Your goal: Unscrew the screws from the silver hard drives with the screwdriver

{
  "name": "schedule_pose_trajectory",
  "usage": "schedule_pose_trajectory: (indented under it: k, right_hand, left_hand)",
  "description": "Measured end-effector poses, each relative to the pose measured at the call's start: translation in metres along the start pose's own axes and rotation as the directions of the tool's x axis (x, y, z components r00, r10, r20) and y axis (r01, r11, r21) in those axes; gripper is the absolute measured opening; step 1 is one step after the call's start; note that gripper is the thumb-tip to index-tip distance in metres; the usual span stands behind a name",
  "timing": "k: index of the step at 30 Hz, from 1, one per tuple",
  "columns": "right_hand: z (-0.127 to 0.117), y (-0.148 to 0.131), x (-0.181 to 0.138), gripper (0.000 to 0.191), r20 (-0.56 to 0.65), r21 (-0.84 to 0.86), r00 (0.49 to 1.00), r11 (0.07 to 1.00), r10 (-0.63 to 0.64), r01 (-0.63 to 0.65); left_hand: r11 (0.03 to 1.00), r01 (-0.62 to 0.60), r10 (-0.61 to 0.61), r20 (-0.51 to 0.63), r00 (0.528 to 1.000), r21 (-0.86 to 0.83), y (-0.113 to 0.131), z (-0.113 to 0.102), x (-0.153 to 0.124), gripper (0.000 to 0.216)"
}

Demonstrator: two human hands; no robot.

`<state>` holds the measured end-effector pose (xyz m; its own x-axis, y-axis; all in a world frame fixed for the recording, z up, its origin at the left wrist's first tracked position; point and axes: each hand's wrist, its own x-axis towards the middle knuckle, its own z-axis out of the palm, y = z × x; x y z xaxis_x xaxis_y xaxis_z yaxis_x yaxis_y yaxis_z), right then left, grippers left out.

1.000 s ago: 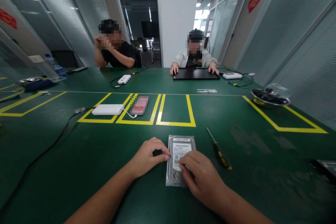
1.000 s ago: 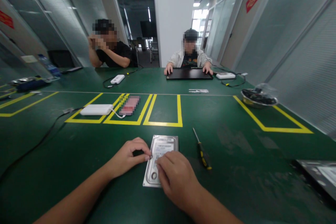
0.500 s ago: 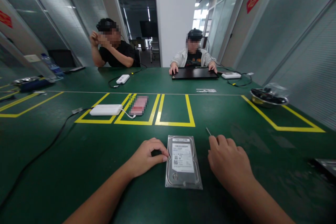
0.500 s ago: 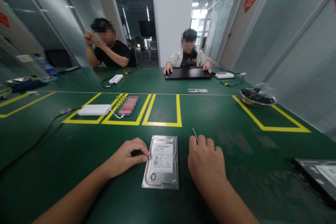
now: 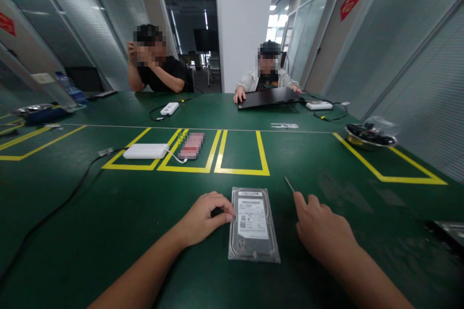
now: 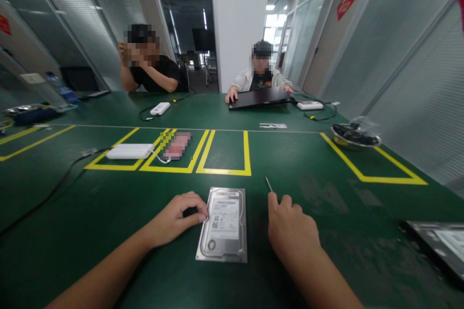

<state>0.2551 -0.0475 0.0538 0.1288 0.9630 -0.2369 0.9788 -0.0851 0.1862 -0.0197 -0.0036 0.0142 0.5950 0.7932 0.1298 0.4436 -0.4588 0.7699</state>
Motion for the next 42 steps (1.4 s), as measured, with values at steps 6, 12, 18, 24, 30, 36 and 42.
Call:
schedule_pose_trajectory:
  k: [6, 12, 18, 24, 30, 36, 42]
  right_hand:
    - [0.001, 0.005, 0.0, 0.044, 0.005, 0.036, 1.0, 0.999, -0.011, 0.011]
    - [0.001, 0.006, 0.0, 0.03, -0.117, 0.054, 0.993, 0.999, -0.002, 0.009]
    - [0.0, 0.008, 0.004, 0.027, -0.515, 0.139, 0.857, 0.989, 0.033, 0.046]
    - [0.006, 0.01, 0.008, 0.032, -0.918, 0.297, 0.378, 0.841, 0.121, 0.452]
    - [0.012, 0.0, 0.004, 0.034, -0.893, 0.441, 0.368, 0.658, 0.258, 0.61]
    - [0.007, -0.016, 0.0, 0.022, -0.839, 0.543, 0.438, 0.465, 0.322, 0.699]
    - [-0.01, -0.036, -0.004, 0.032, -0.828, 0.549, 0.504, 0.175, 0.244, 0.817]
  left_hand:
    - [1.0, -0.008, 0.008, 0.025, 1.0, 0.002, 0.001, -0.002, -0.001, 0.007]
    - [1.0, -0.003, 0.003, 0.027, 1.0, -0.005, 0.0, -0.002, -0.001, 0.004]
    - [1.0, 0.004, -0.004, 0.029, 1.0, 0.001, -0.001, -0.002, -0.002, 0.003]
    - [1.0, 0.018, -0.017, 0.043, 0.999, -0.01, -0.002, -0.003, -0.001, 0.007]
    - [0.999, 0.04, -0.039, 0.056, 0.998, -0.022, -0.002, -0.004, -0.003, 0.01]
    - [0.999, 0.028, -0.026, 0.05, 0.998, -0.035, -0.006, -0.004, -0.002, 0.008]
    - [0.999, 0.014, -0.013, 0.044, 0.999, -0.044, -0.01, -0.004, -0.002, 0.01]
